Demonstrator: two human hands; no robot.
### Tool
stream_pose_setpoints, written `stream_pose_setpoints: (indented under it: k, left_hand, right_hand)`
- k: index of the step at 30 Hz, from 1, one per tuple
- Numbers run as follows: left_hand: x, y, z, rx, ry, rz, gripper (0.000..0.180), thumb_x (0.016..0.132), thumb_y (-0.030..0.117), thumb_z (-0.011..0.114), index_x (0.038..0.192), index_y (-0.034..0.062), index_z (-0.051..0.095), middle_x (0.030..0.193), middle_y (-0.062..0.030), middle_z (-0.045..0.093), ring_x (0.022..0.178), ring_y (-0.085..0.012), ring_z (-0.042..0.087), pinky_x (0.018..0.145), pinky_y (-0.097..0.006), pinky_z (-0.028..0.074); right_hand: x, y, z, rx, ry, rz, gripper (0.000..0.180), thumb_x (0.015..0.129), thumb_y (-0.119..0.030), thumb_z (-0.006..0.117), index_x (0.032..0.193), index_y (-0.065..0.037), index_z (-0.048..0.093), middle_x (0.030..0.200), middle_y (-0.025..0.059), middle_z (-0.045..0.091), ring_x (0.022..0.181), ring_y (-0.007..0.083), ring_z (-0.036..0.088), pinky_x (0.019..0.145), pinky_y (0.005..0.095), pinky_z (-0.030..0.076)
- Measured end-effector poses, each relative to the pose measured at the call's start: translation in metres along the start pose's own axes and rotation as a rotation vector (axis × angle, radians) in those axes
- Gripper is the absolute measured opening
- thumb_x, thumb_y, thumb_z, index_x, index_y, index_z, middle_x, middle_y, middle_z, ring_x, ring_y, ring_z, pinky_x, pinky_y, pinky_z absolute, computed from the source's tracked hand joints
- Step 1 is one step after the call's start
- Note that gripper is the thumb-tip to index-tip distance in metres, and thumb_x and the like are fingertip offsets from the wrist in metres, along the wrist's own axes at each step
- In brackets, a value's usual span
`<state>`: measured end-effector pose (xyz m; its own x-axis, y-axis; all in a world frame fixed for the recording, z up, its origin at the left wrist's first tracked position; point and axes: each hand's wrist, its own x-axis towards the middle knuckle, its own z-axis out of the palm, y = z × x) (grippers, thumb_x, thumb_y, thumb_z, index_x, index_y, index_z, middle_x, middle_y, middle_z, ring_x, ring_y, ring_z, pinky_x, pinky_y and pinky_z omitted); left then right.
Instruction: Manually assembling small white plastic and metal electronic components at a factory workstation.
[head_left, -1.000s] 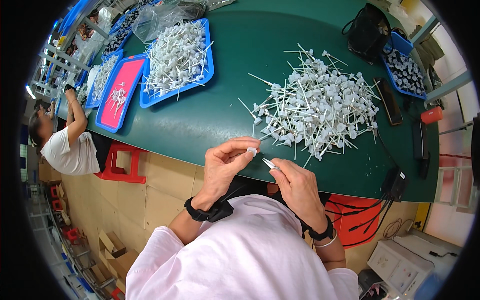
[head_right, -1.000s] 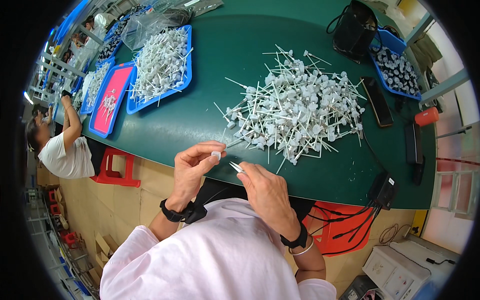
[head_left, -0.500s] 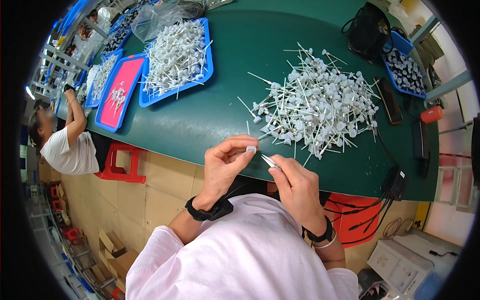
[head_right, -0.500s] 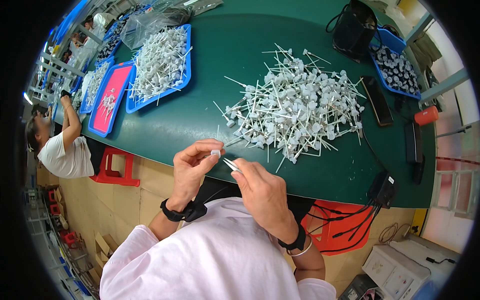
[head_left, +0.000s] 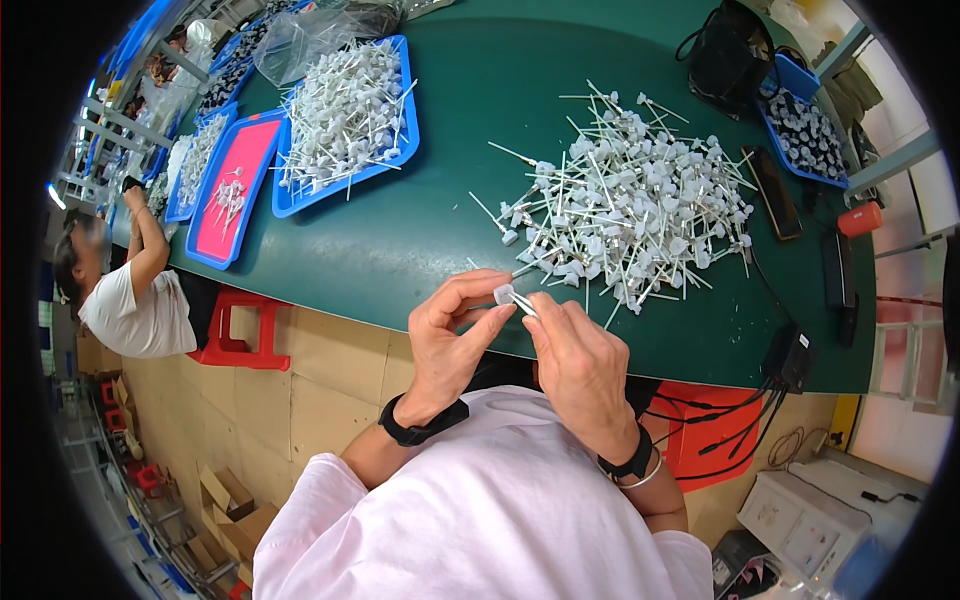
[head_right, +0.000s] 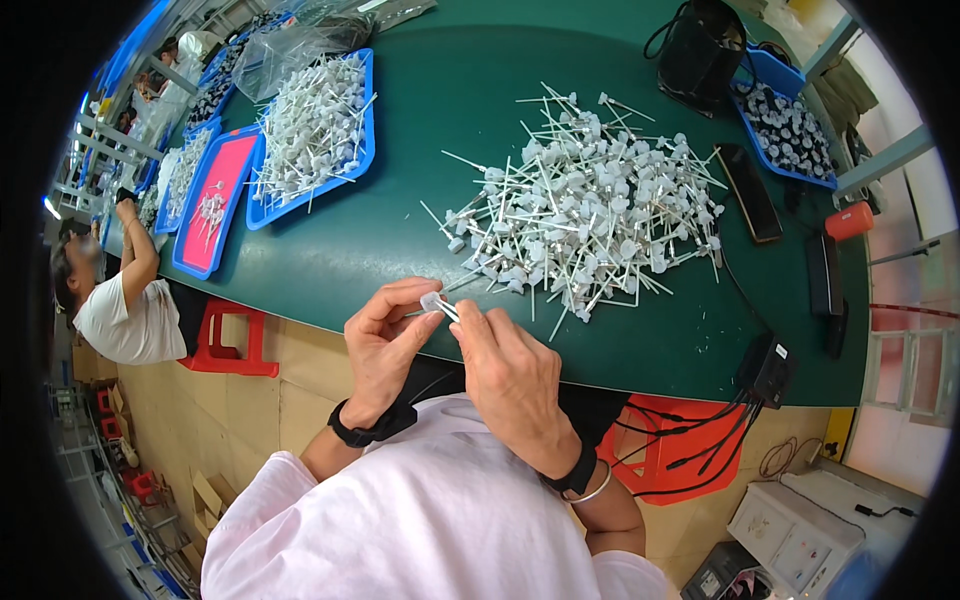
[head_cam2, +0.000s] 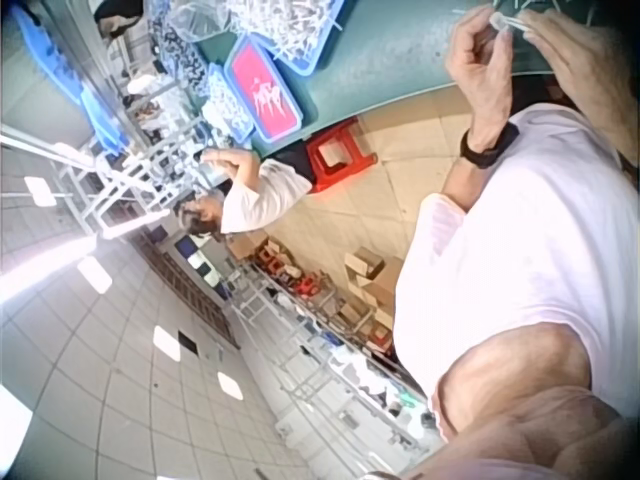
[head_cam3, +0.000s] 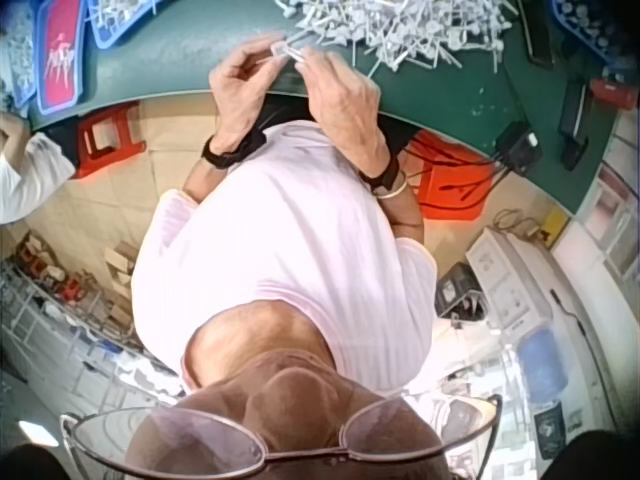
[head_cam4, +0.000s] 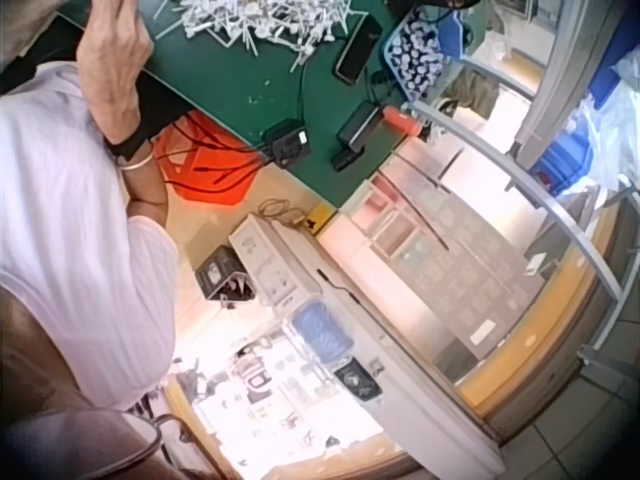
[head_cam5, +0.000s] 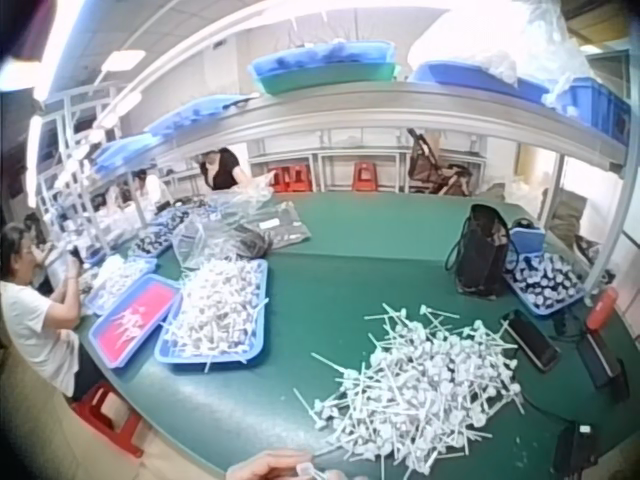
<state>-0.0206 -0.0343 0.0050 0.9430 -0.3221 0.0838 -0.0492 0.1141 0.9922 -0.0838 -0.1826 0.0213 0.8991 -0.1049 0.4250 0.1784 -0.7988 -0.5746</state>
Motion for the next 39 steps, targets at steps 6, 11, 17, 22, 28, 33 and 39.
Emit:
stream_pose_setpoints:
  k: [6, 11, 17, 22, 28, 33, 39]
  left_hand:
    - [0.0003, -0.0025, 0.0006, 0.089, 0.005, 0.084, 0.029, 0.082, -0.009, 0.069, 0.110, -0.0024, 0.067, 0.116, -0.0139, 0.063, 0.098, -0.0164, 0.065, 0.083, -0.027, 0.058]
    - [0.0005, -0.0024, 0.0007, 0.110, 0.008, 0.090, 0.028, 0.082, -0.009, 0.070, 0.109, -0.0024, 0.067, 0.115, -0.0141, 0.063, 0.098, -0.0164, 0.065, 0.082, -0.027, 0.059]
    - [-0.0007, -0.0002, 0.0012, 0.125, 0.005, 0.061, 0.025, 0.084, -0.007, 0.070, 0.108, -0.0032, 0.066, 0.117, -0.0134, 0.063, 0.101, -0.0163, 0.064, 0.086, -0.027, 0.056]
    - [-0.0010, 0.0009, 0.0026, 0.139, 0.012, 0.064, 0.025, 0.084, -0.006, 0.070, 0.108, -0.0029, 0.066, 0.116, -0.0128, 0.063, 0.101, -0.0161, 0.065, 0.085, -0.027, 0.056]
    - [-0.0001, 0.0011, 0.0026, 0.164, 0.003, 0.067, 0.025, 0.084, -0.007, 0.070, 0.108, -0.0027, 0.066, 0.116, -0.0125, 0.063, 0.101, -0.0162, 0.065, 0.086, -0.027, 0.056]
    - [0.0000, -0.0019, 0.0007, 0.069, -0.008, 0.026, 0.025, 0.084, -0.008, 0.069, 0.108, -0.0026, 0.066, 0.116, -0.0127, 0.063, 0.103, -0.0164, 0.064, 0.088, -0.027, 0.055]
    - [0.0015, 0.0012, -0.0001, 0.008, -0.043, -0.027, 0.025, 0.084, -0.009, 0.068, 0.108, -0.0024, 0.066, 0.116, -0.0125, 0.063, 0.104, -0.0169, 0.064, 0.089, -0.028, 0.054]
  right_hand:
    - [-0.0003, 0.0006, 0.0011, -0.009, 0.003, -0.004, 0.024, 0.089, -0.012, 0.066, 0.112, -0.006, 0.058, 0.075, 0.0068, 0.054, 0.059, 0.0227, 0.061, 0.049, 0.0359, 0.047]
    - [0.0000, -0.0006, -0.0004, -0.027, -0.008, 0.001, 0.024, 0.089, -0.012, 0.066, 0.112, -0.006, 0.058, 0.075, 0.0068, 0.053, 0.060, 0.0224, 0.061, 0.050, 0.0356, 0.048]
    - [0.0009, -0.0013, -0.0025, -0.036, -0.019, -0.006, 0.024, 0.089, -0.012, 0.065, 0.111, -0.006, 0.057, 0.075, 0.0067, 0.053, 0.060, 0.0219, 0.061, 0.049, 0.0351, 0.048]
    - [0.0000, -0.0002, -0.0024, -0.043, -0.033, -0.006, 0.024, 0.089, -0.011, 0.064, 0.111, -0.005, 0.057, 0.075, 0.0067, 0.054, 0.060, 0.0219, 0.062, 0.049, 0.0349, 0.048]
    - [0.0013, -0.0001, -0.0048, -0.027, -0.040, -0.013, 0.023, 0.090, -0.010, 0.064, 0.111, -0.004, 0.057, 0.075, 0.0073, 0.055, 0.061, 0.0225, 0.062, 0.049, 0.0349, 0.049]
    - [0.0012, 0.0007, -0.0057, 0.008, -0.044, -0.021, 0.022, 0.090, -0.009, 0.064, 0.110, -0.003, 0.056, 0.075, 0.0076, 0.055, 0.061, 0.0231, 0.062, 0.050, 0.0349, 0.049]
    - [-0.0001, 0.0010, -0.0063, 0.010, -0.034, -0.026, 0.022, 0.090, -0.008, 0.063, 0.110, -0.003, 0.056, 0.075, 0.0077, 0.055, 0.062, 0.0228, 0.063, 0.050, 0.0348, 0.049]
